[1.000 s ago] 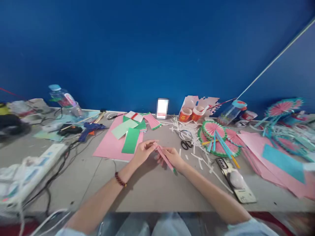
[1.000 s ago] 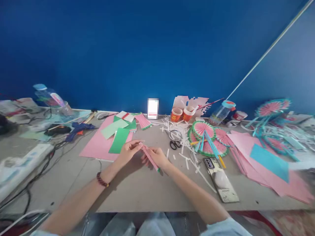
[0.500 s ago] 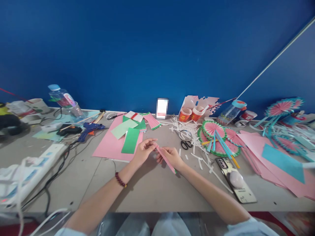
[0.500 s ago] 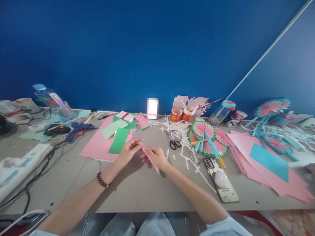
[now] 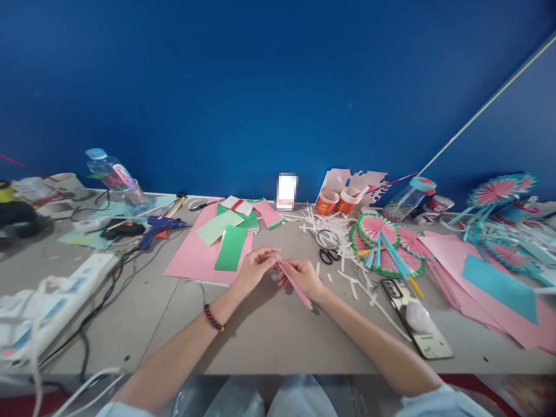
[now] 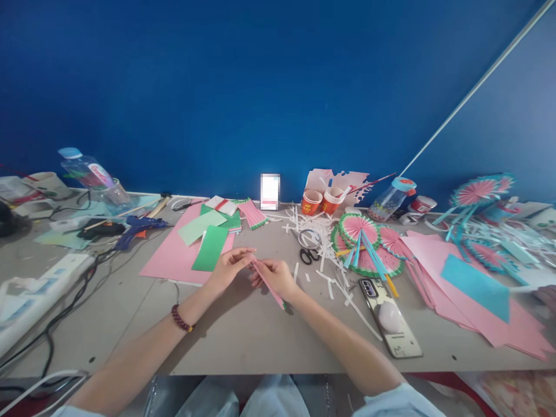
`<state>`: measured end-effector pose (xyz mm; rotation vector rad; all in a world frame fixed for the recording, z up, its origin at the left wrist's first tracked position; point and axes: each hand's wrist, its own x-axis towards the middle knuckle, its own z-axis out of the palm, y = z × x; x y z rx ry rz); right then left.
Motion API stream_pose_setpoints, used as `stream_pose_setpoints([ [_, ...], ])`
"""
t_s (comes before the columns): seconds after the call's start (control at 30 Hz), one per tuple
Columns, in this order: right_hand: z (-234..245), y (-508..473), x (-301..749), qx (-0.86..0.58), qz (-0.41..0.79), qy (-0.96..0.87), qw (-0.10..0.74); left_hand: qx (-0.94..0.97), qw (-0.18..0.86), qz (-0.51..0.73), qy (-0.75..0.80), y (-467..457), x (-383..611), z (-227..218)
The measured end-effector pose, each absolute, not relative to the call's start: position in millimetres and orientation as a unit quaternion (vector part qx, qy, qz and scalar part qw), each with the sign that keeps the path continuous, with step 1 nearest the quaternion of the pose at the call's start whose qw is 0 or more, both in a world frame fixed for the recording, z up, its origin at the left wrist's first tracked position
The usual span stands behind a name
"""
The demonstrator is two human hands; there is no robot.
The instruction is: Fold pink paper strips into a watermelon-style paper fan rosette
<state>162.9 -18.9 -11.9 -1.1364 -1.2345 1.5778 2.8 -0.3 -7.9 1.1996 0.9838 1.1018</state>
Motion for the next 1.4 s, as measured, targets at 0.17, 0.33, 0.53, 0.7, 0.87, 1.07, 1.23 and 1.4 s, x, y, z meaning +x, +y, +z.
stream_pose_setpoints([
  [0.17, -10.3, -20.6, 160.9, -0.459, 0.613, -0.486, 0.422, 0.521, 0.561, 0.483, 0.426, 0.2, 3.9, -9.8],
  [0.33, -11.8, -21.2, 163.5, -0.413, 0.68, -0.444, 0.412, 0.551, 0.535, 0.481, 0.422, 0.2, 2.8, -10.4],
  [0.53, -13.1, -21.0, 165.9, -0.385, 0.714, -0.421, 0.406, 0.553, 0.533, 0.48, 0.423, -1.8, 3.7, -6.1],
  [0.7, -12.1, -20.9, 163.2, -0.417, 0.684, -0.445, 0.401, 0.563, 0.521, 0.477, 0.429, -2.6, 4.8, -4.5],
  [0.87, -12.8, -21.5, 161.0, -0.458, 0.621, -0.484, 0.412, 0.564, 0.517, 0.478, 0.432, -3.9, 5.6, -5.4],
  [1.07, -11.1, -22.5, 162.1, -0.449, 0.643, -0.462, 0.415, 0.548, 0.534, 0.474, 0.436, -3.8, 6.6, -3.6],
  [1.23, -9.0, -21.7, 163.0, -0.402, 0.695, -0.432, 0.412, 0.547, 0.535, 0.476, 0.432, -2.7, 5.3, -4.9],
  [1.4, -8.0, -22.3, 161.7, -0.44, 0.644, -0.47, 0.413, 0.565, 0.526, 0.467, 0.432, -3.7, 5.2, -6.6],
])
